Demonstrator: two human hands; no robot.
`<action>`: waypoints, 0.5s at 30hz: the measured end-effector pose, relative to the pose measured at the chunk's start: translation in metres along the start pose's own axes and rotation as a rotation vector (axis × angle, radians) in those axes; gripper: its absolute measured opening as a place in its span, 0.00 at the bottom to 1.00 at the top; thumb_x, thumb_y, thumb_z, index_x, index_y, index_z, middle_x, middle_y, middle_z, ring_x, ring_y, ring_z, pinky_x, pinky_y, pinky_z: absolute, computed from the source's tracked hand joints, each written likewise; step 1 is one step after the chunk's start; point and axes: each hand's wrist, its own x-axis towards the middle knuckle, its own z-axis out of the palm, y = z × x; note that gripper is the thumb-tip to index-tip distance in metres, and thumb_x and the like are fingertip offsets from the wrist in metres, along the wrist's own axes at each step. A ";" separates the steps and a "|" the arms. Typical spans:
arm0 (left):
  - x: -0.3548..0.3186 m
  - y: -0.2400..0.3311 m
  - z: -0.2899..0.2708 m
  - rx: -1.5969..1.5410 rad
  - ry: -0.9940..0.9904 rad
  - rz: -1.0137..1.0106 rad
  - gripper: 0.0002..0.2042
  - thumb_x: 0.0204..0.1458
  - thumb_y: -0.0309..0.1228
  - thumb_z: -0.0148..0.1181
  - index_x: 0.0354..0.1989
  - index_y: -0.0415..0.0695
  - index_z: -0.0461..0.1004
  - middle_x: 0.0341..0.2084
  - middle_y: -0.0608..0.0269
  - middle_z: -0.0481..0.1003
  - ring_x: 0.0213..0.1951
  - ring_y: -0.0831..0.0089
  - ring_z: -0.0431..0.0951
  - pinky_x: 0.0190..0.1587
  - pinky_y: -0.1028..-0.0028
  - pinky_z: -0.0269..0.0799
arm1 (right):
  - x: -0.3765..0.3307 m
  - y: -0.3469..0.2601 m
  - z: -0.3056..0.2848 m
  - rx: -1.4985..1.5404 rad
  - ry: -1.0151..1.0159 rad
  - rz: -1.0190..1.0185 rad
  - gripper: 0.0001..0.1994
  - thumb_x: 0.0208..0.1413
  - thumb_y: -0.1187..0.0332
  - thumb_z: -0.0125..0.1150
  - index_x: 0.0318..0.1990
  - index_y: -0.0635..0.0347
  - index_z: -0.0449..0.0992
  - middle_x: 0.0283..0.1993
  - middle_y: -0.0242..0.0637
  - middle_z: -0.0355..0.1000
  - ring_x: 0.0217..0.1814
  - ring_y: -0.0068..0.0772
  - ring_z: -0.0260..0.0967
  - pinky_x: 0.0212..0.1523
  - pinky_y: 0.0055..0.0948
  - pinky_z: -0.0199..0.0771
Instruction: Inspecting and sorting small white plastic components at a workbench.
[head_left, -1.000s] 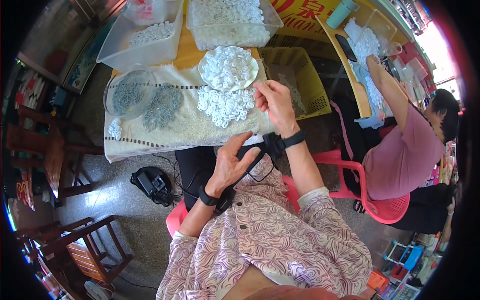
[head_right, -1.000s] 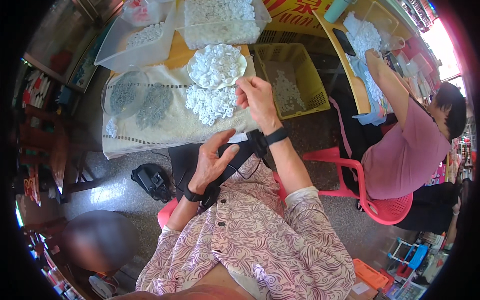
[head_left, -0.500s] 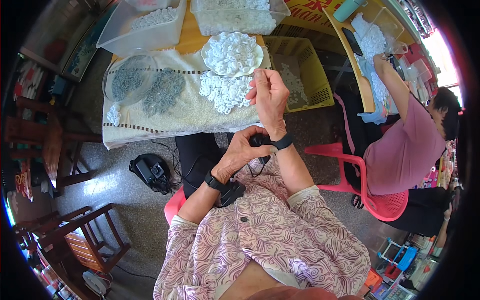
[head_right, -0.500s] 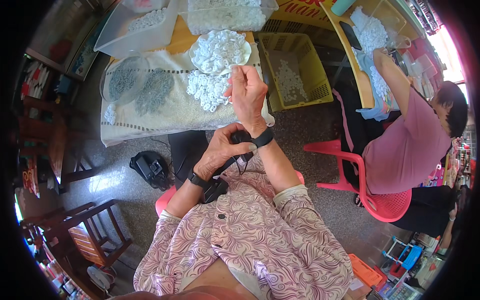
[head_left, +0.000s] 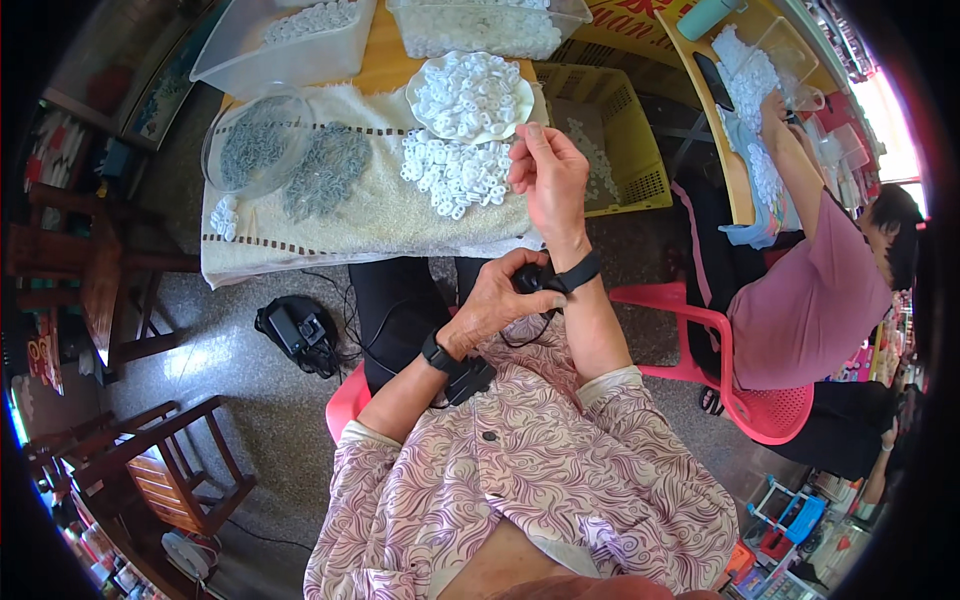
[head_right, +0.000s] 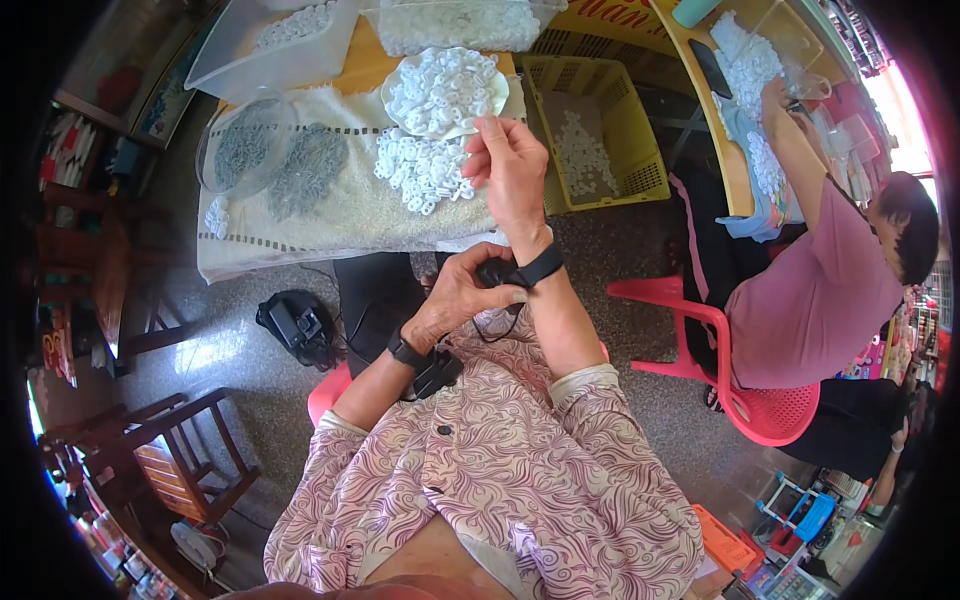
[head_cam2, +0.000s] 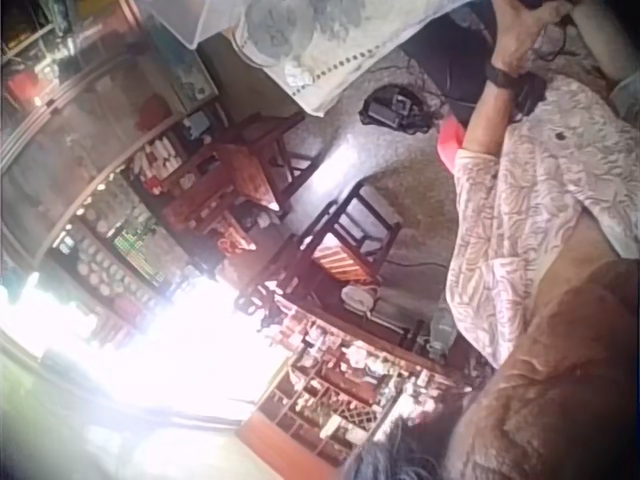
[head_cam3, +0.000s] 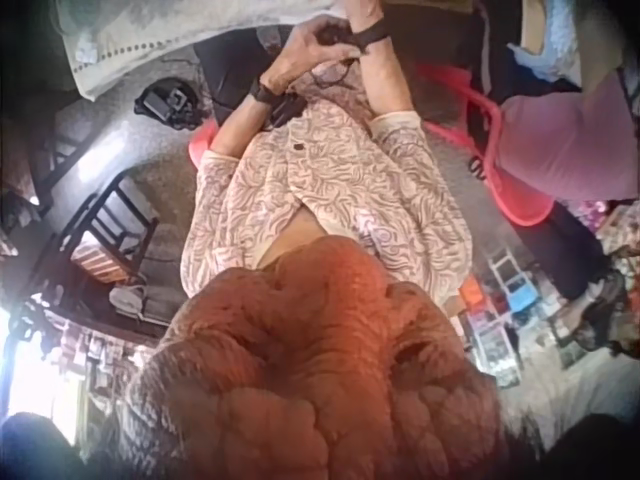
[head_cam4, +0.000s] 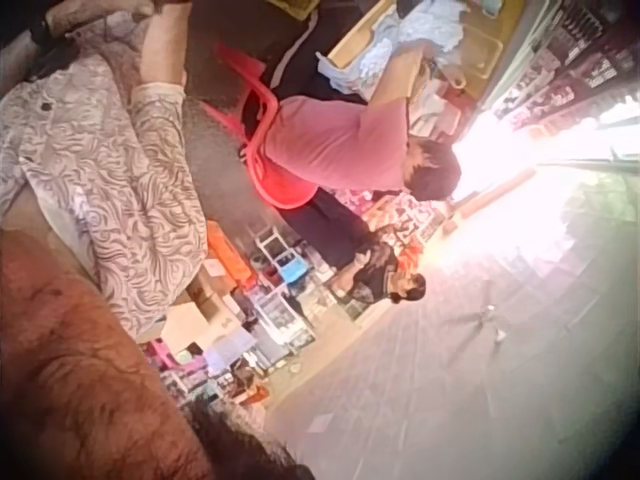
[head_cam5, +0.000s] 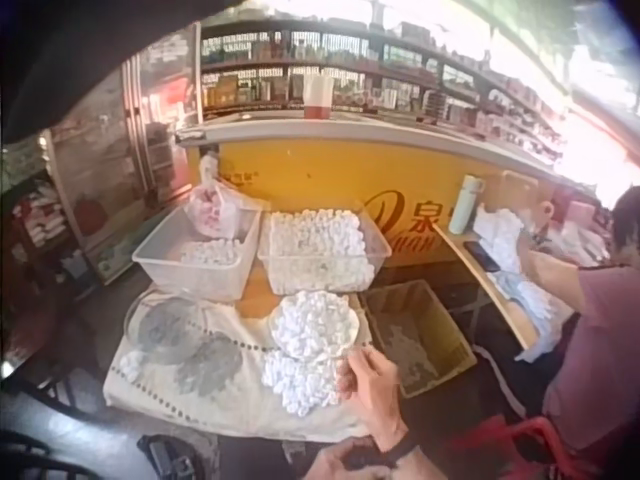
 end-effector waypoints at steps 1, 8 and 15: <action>0.000 -0.002 -0.001 -0.009 -0.003 0.049 0.28 0.43 0.33 0.80 0.51 0.36 0.75 0.37 0.67 0.79 0.37 0.82 0.76 0.42 0.80 0.74 | 0.002 0.002 -0.003 0.137 -0.037 0.080 0.14 0.68 0.62 0.58 0.44 0.66 0.78 0.30 0.35 0.75 0.22 0.20 0.71 0.18 0.18 0.65; 0.001 -0.008 0.000 0.100 0.084 0.154 0.32 0.42 0.40 0.81 0.52 0.33 0.74 0.37 0.62 0.79 0.39 0.78 0.77 0.45 0.74 0.75 | 0.021 0.012 -0.019 0.803 -0.410 0.393 0.14 0.71 0.65 0.51 0.49 0.69 0.76 0.33 0.38 0.75 0.23 0.18 0.64 0.20 0.16 0.64; -0.003 0.006 -0.010 0.189 0.102 0.108 0.30 0.43 0.36 0.79 0.51 0.32 0.75 0.34 0.61 0.80 0.37 0.78 0.76 0.44 0.74 0.75 | 0.027 0.024 -0.013 0.924 -0.484 0.484 0.13 0.71 0.67 0.51 0.49 0.70 0.76 0.33 0.39 0.75 0.23 0.19 0.64 0.20 0.16 0.65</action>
